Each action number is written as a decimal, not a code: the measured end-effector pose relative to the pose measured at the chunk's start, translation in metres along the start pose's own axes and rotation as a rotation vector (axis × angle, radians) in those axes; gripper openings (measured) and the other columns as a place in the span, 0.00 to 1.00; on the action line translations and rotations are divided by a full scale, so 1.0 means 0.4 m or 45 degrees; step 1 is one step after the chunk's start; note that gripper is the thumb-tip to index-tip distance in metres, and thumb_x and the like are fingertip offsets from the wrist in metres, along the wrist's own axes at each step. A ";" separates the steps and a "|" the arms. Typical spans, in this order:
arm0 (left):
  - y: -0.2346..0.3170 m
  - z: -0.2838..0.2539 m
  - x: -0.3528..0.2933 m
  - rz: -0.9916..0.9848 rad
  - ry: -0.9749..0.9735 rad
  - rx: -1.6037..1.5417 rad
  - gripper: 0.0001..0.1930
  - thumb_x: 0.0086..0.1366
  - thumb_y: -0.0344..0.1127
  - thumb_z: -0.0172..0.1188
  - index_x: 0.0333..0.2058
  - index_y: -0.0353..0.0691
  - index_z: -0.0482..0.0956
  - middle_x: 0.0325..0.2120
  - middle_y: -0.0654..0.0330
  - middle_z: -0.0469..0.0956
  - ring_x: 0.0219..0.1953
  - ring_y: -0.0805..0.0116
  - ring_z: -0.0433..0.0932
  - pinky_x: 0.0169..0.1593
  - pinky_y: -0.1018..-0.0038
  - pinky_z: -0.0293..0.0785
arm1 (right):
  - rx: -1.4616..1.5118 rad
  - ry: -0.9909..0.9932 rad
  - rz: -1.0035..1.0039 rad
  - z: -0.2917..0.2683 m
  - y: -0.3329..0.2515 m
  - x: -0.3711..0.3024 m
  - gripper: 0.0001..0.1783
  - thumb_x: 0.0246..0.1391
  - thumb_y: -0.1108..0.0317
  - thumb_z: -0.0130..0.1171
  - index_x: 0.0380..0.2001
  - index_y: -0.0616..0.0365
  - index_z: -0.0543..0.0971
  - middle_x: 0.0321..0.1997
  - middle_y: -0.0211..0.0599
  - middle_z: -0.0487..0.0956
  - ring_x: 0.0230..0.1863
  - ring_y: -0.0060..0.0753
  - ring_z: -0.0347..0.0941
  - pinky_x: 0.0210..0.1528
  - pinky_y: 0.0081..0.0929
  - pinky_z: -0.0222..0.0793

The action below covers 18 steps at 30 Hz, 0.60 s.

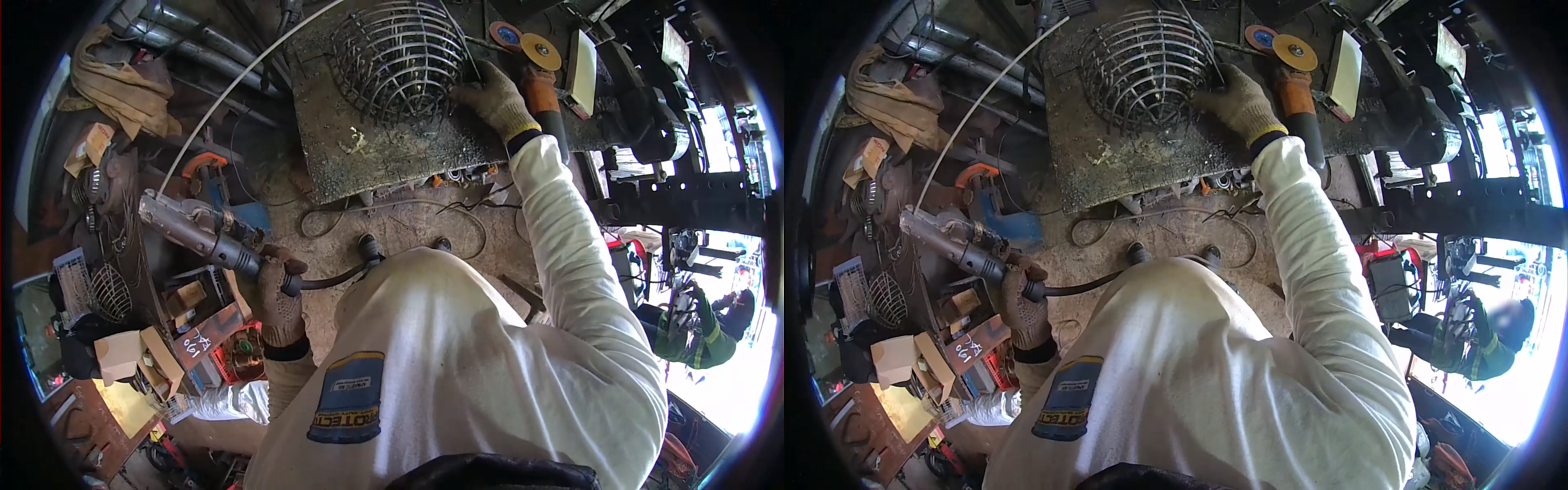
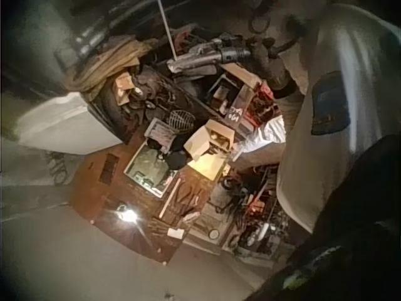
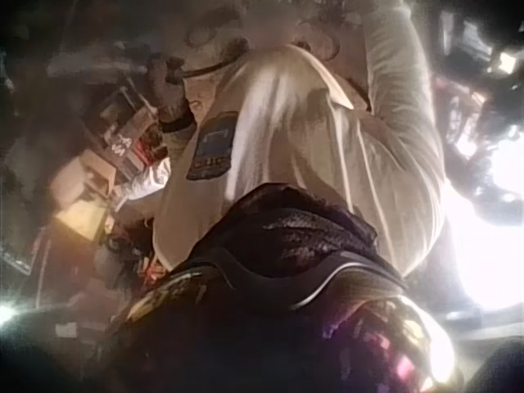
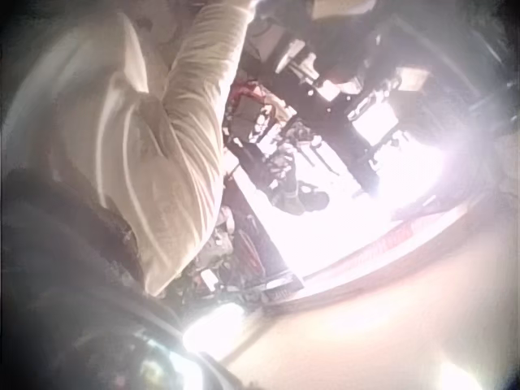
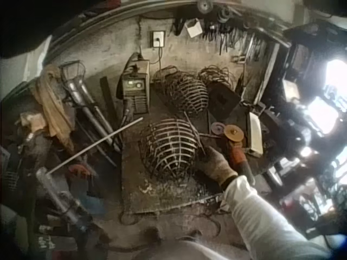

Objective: The person welds a metal wire dome-like structure on a workbench using a welding torch. They hold a metal rod and the torch, applying sparks to the joints of the structure.

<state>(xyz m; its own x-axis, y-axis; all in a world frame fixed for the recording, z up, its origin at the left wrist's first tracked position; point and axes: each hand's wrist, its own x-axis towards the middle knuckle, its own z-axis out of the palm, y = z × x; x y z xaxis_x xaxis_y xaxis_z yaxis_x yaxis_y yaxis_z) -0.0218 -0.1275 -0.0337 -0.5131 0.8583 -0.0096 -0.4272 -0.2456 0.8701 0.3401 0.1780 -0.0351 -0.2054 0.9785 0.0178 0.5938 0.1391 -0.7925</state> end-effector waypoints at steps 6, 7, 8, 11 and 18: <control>0.017 0.012 0.007 -0.022 -0.016 0.066 0.21 0.64 0.25 0.61 0.56 0.30 0.72 0.36 0.51 0.79 0.29 0.61 0.83 0.32 0.67 0.88 | -0.159 -0.027 -0.116 -0.006 0.029 0.024 0.43 0.46 0.49 0.74 0.62 0.61 0.74 0.58 0.51 0.81 0.60 0.47 0.78 0.63 0.36 0.71; 0.015 0.012 0.007 -0.033 0.017 0.075 0.22 0.63 0.26 0.62 0.55 0.30 0.72 0.36 0.52 0.79 0.29 0.61 0.83 0.31 0.67 0.87 | -0.232 -0.022 -0.093 -0.001 0.015 0.025 0.43 0.45 0.49 0.73 0.62 0.61 0.74 0.57 0.53 0.81 0.59 0.49 0.78 0.63 0.37 0.71; 0.012 0.012 0.007 -0.045 0.050 0.083 0.22 0.62 0.27 0.62 0.54 0.30 0.72 0.35 0.52 0.79 0.28 0.61 0.83 0.30 0.68 0.86 | -0.231 -0.021 -0.100 0.004 -0.001 0.022 0.43 0.45 0.49 0.73 0.62 0.61 0.74 0.57 0.53 0.81 0.59 0.49 0.78 0.63 0.37 0.71; 0.018 0.001 0.002 -0.119 0.035 0.180 0.22 0.61 0.29 0.64 0.53 0.30 0.72 0.35 0.53 0.79 0.27 0.61 0.83 0.29 0.68 0.84 | -0.439 0.062 -0.065 0.008 -0.049 0.018 0.43 0.43 0.50 0.73 0.60 0.61 0.75 0.56 0.55 0.81 0.59 0.54 0.77 0.62 0.40 0.72; 0.032 0.046 -0.028 -0.031 0.081 0.215 0.21 0.61 0.32 0.64 0.52 0.31 0.73 0.34 0.53 0.79 0.27 0.61 0.82 0.29 0.68 0.82 | -0.144 0.112 -0.265 -0.022 -0.036 0.062 0.35 0.44 0.55 0.71 0.54 0.64 0.76 0.51 0.54 0.82 0.56 0.53 0.79 0.60 0.38 0.73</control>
<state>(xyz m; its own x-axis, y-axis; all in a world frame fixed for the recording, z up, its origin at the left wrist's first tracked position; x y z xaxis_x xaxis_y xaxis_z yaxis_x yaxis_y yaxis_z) -0.0077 -0.1321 -0.0135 -0.5524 0.8315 -0.0584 -0.3121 -0.1413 0.9395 0.3333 0.2016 -0.0179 -0.2667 0.9359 0.2303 0.6303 0.3501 -0.6929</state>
